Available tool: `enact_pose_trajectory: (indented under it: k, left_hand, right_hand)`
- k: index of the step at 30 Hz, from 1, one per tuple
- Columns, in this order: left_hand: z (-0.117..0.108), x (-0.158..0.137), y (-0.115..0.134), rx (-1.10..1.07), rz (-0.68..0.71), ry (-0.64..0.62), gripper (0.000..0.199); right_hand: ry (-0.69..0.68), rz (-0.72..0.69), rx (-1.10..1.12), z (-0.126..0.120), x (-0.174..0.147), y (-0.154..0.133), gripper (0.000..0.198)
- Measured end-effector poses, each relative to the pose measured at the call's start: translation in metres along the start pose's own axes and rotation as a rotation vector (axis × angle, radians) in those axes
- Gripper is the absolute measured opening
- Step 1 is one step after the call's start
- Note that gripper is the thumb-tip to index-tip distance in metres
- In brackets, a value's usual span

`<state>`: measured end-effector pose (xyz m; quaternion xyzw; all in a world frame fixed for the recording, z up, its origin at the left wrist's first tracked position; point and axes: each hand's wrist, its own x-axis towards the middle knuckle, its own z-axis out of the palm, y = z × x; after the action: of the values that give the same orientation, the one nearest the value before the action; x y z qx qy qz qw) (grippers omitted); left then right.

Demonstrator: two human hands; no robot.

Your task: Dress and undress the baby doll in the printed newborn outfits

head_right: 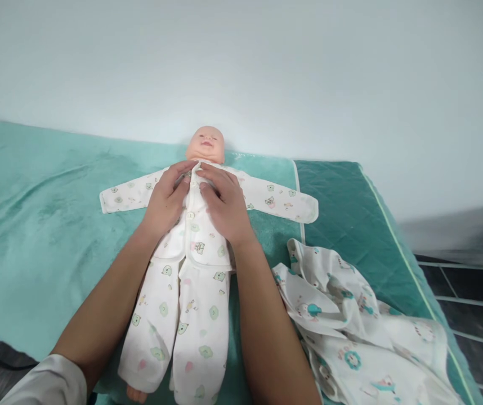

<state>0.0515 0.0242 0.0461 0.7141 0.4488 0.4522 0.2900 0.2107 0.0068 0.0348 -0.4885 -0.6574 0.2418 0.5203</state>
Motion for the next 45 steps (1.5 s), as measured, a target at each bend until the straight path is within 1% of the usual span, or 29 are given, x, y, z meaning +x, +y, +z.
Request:
enact_pose_trajectory:
  k: [5, 12, 21, 25, 27, 30, 32, 35, 40, 45]
  left_hand:
    - [0.001, 0.000, -0.001, -0.020, -0.002, 0.011, 0.037]
    - [0.001, 0.000, -0.002, -0.048, -0.004, 0.015, 0.037]
    - [0.001, 0.000, -0.003, -0.063, 0.013, 0.021, 0.037]
    - [0.000, -0.001, 0.002, -0.087, 0.018, 0.028, 0.036]
    - [-0.001, -0.004, 0.005, -0.105, 0.015, 0.047, 0.034]
    - [-0.004, -0.014, 0.010, -0.118, -0.023, 0.111, 0.027]
    - [-0.007, -0.023, 0.011, -0.123, -0.073, 0.137, 0.024]
    - [-0.011, -0.036, 0.010, -0.121, -0.114, 0.132, 0.025]
    - [-0.013, -0.040, 0.007, -0.106, -0.051, 0.091, 0.028]
    - [-0.012, -0.034, 0.002, -0.108, -0.014, 0.069, 0.030]
  right_hand:
    - [-0.033, -0.031, -0.013, -0.001, 0.002, 0.002, 0.029]
    - [0.029, -0.035, 0.065, 0.001, 0.002, 0.004, 0.023]
    - [0.041, -0.043, 0.080, 0.001, 0.000, 0.001, 0.020]
    - [0.082, -0.025, 0.157, 0.003, 0.000, 0.002, 0.018]
    - [0.107, 0.010, 0.204, 0.004, 0.000, 0.002, 0.018]
    - [0.129, 0.036, 0.241, 0.004, 0.000, 0.001, 0.015]
    - [0.137, 0.018, 0.236, 0.003, 0.000, 0.000, 0.011]
    - [0.137, -0.019, 0.207, 0.003, -0.001, -0.002, 0.011]
    - [0.127, -0.036, 0.149, 0.003, -0.003, -0.005, 0.010]
    - [0.171, -0.094, 0.038, 0.006, -0.008, -0.011, 0.011]
